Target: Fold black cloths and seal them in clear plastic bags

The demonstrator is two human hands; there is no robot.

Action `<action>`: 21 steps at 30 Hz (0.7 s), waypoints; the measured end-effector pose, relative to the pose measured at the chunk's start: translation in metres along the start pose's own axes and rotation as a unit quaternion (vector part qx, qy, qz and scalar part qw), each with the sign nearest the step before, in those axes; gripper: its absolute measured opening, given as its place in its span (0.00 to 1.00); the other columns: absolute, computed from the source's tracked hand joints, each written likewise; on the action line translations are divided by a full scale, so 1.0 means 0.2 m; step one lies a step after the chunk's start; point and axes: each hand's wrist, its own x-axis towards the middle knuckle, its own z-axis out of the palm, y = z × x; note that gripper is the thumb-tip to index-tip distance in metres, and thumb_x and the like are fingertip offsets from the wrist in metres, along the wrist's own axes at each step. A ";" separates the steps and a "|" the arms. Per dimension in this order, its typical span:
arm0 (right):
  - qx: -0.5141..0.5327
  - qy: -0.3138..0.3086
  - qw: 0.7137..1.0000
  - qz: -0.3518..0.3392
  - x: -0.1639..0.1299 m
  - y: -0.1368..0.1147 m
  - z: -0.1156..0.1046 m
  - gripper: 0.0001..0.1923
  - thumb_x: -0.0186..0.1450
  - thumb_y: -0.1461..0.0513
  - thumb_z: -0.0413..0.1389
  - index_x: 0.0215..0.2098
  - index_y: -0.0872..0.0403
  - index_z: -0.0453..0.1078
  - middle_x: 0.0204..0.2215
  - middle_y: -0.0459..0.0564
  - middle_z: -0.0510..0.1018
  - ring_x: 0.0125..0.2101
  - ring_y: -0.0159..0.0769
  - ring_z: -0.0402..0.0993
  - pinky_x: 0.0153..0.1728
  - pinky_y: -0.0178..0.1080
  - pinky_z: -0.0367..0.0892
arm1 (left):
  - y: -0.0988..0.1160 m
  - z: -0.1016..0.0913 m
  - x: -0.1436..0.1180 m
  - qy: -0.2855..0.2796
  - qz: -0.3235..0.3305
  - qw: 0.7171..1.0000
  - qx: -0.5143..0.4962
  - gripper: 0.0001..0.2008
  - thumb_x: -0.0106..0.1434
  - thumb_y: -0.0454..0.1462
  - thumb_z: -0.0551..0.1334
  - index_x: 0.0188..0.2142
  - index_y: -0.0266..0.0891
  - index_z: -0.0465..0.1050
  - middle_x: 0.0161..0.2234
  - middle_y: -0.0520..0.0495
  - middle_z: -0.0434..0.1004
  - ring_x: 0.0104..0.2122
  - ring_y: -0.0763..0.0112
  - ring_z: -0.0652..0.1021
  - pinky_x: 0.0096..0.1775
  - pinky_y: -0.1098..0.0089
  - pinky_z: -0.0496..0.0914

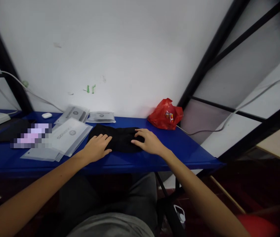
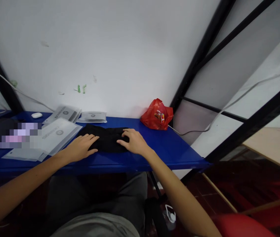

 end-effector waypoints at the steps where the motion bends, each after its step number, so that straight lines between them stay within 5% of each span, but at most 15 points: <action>1: 0.013 -0.021 1.000 -0.008 -0.01 -0.03 0.00 0.17 0.59 0.51 0.58 0.39 0.54 0.73 0.51 0.58 0.72 0.52 0.45 0.67 0.52 0.48 0.62 | -0.01 0.00 0.00 -0.010 0.004 1.000 -0.002 0.21 0.64 0.42 0.55 0.54 0.37 0.62 0.49 0.39 0.70 0.48 0.55 0.71 0.44 0.61 0.65; 4: 0.023 -0.087 0.995 -0.036 -0.03 -0.09 0.02 0.21 0.54 0.50 0.62 0.40 0.53 0.73 0.54 0.58 0.70 0.55 0.48 0.64 0.53 0.50 0.61 | -0.05 0.01 -0.01 -0.025 0.015 0.999 -0.014 0.16 0.63 0.40 0.55 0.50 0.38 0.66 0.47 0.41 0.72 0.45 0.57 0.73 0.42 0.63 0.67; 9: 0.007 -0.096 0.994 -0.060 -0.03 -0.12 0.01 0.04 0.58 0.65 0.57 0.32 0.54 0.74 0.53 0.56 0.70 0.55 0.46 0.64 0.55 0.50 0.58 | -0.10 -0.02 -0.03 -0.016 -0.003 0.999 -0.035 0.10 0.63 0.33 0.51 0.37 0.39 0.71 0.37 0.44 0.75 0.37 0.63 0.75 0.37 0.66 0.67; 15: 0.173 -0.080 0.981 -0.036 -0.02 -0.12 -0.14 0.16 0.65 0.57 0.51 0.22 0.53 0.72 0.49 0.50 0.75 0.50 0.41 0.69 0.50 0.45 0.64 | -0.15 -0.13 -0.05 0.027 -0.030 0.970 -0.238 0.16 0.65 0.46 0.50 0.34 0.41 0.72 0.36 0.49 0.76 0.36 0.68 0.75 0.39 0.68 0.67; 19: 0.033 0.002 0.998 0.053 -0.01 -0.06 -0.09 0.15 0.66 0.56 0.48 0.35 0.54 0.74 0.45 0.54 0.77 0.47 0.42 0.71 0.48 0.44 0.64 | -0.18 -0.06 -0.02 0.036 -0.088 0.975 -0.201 0.19 0.64 0.48 0.49 0.42 0.41 0.72 0.43 0.46 0.75 0.43 0.63 0.74 0.45 0.65 0.66; 21: -0.067 -0.031 0.993 0.090 0.00 -0.02 0.00 0.16 0.66 0.55 0.49 0.44 0.56 0.72 0.46 0.57 0.76 0.47 0.45 0.71 0.48 0.45 0.64 | -0.19 0.02 0.00 0.000 -0.110 0.983 -0.145 0.22 0.63 0.48 0.49 0.48 0.39 0.70 0.48 0.41 0.73 0.48 0.57 0.72 0.48 0.61 0.65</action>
